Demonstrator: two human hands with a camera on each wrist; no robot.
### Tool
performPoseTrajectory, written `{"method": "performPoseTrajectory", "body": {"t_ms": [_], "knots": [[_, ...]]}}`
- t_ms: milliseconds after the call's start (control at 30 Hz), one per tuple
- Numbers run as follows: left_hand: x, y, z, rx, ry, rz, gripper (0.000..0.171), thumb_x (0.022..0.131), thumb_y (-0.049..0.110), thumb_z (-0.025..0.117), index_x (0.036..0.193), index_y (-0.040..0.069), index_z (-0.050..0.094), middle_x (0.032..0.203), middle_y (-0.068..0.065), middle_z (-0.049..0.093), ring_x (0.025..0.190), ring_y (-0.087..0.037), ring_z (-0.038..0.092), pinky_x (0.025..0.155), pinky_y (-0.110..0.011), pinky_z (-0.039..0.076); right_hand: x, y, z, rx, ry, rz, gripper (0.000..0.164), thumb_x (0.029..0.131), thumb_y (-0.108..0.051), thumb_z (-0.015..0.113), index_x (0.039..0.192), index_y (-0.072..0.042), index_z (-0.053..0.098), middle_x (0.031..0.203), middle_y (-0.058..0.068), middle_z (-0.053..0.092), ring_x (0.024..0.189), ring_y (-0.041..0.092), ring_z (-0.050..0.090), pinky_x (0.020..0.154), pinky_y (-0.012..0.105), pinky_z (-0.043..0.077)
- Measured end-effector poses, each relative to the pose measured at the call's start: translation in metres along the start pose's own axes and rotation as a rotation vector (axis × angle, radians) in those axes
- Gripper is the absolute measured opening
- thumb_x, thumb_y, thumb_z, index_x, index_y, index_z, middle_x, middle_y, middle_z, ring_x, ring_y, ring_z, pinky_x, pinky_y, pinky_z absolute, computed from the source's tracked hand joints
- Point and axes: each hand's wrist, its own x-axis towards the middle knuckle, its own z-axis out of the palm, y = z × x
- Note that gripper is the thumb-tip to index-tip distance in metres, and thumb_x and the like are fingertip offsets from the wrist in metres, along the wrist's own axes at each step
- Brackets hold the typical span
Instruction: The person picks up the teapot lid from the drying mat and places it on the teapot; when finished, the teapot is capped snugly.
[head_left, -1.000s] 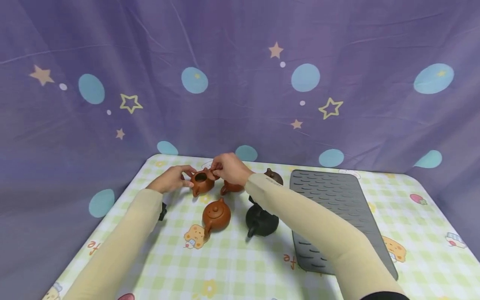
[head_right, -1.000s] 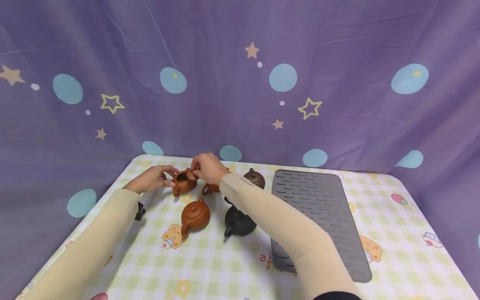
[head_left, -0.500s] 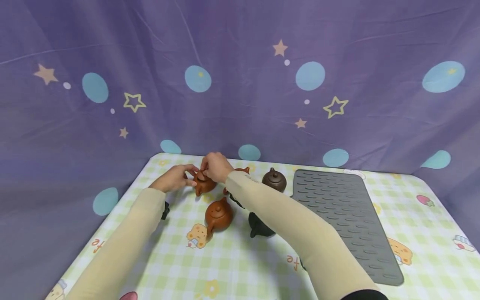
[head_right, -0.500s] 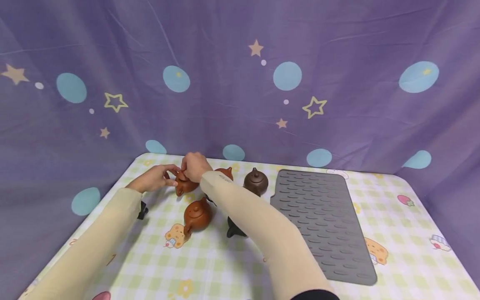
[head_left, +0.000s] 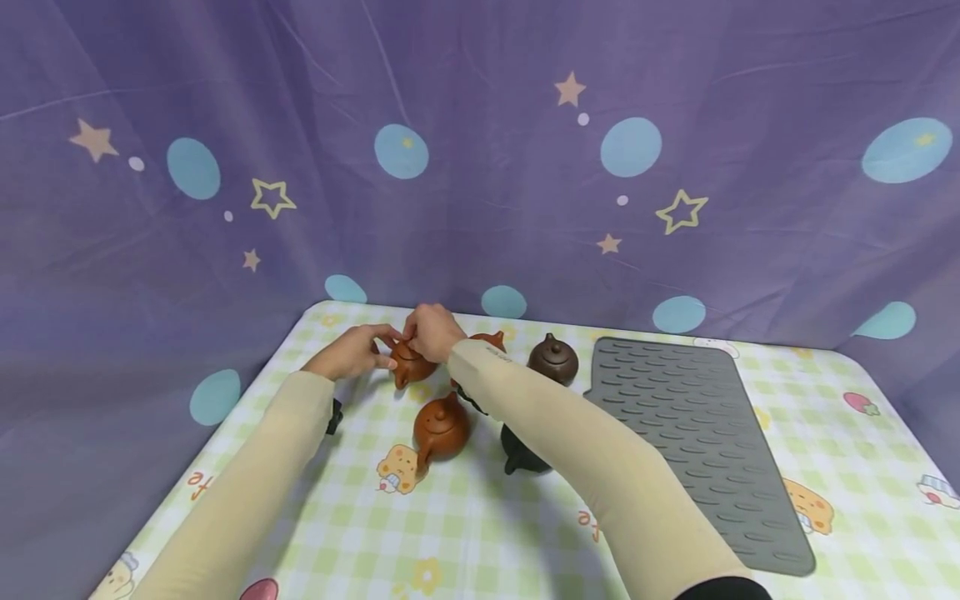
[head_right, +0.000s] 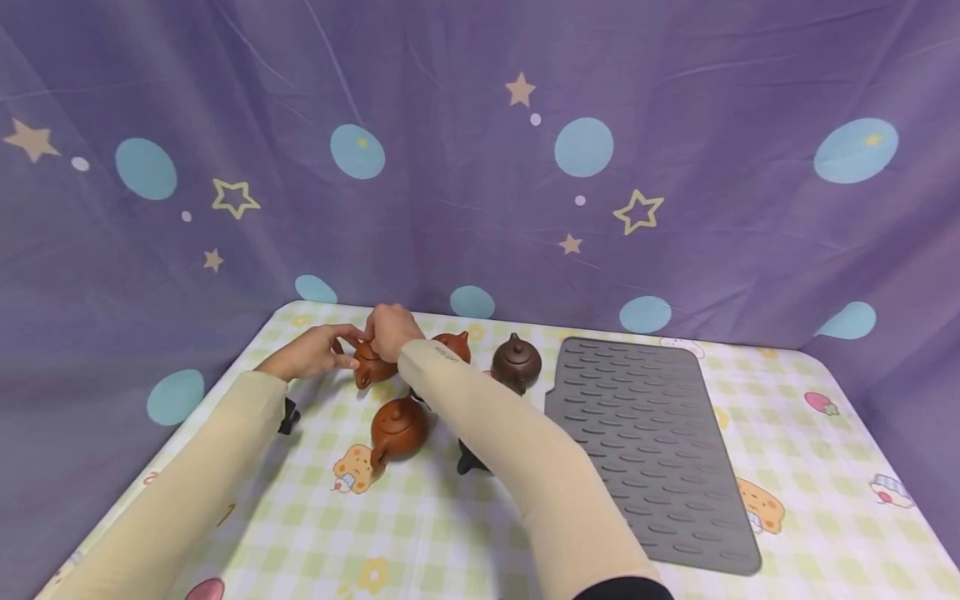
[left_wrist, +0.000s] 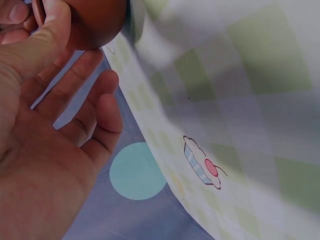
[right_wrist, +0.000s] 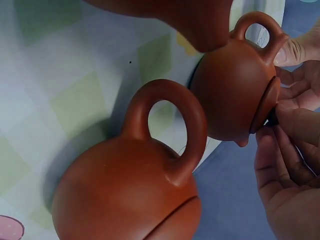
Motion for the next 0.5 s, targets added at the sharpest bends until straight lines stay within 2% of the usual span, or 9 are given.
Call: {"method": "performPoseTrajectory", "body": {"t_ms": [233,500], "knots": [[-0.0012,0.0017,-0.0009,0.007,0.006,0.015,0.044,0.085,0.014,0.072,0.126,0.006,0.057,0.109,-0.011,0.063,0.086,-0.023,0.060,0.068,-0.034,0.048,-0.0008,-0.0023,0.0006,0.010,-0.010,0.035,0.012,0.087,-0.010,0.069,0.097,-0.014,0.076,0.095,-0.003,0.069,0.090,0.015,0.061,0.071,0.019,0.047],[-0.0020,0.0022,-0.0010,0.011,0.007,0.020,0.045,0.085,0.013,0.072,0.126,0.006,0.057,0.107,-0.011,0.062,0.087,-0.023,0.060,0.071,-0.036,0.048,0.0001,0.0004,0.0041,0.013,0.004,0.018,0.011,0.088,-0.009,0.068,0.095,-0.014,0.075,0.093,-0.004,0.068,0.088,0.014,0.061,0.071,0.019,0.047]]}}
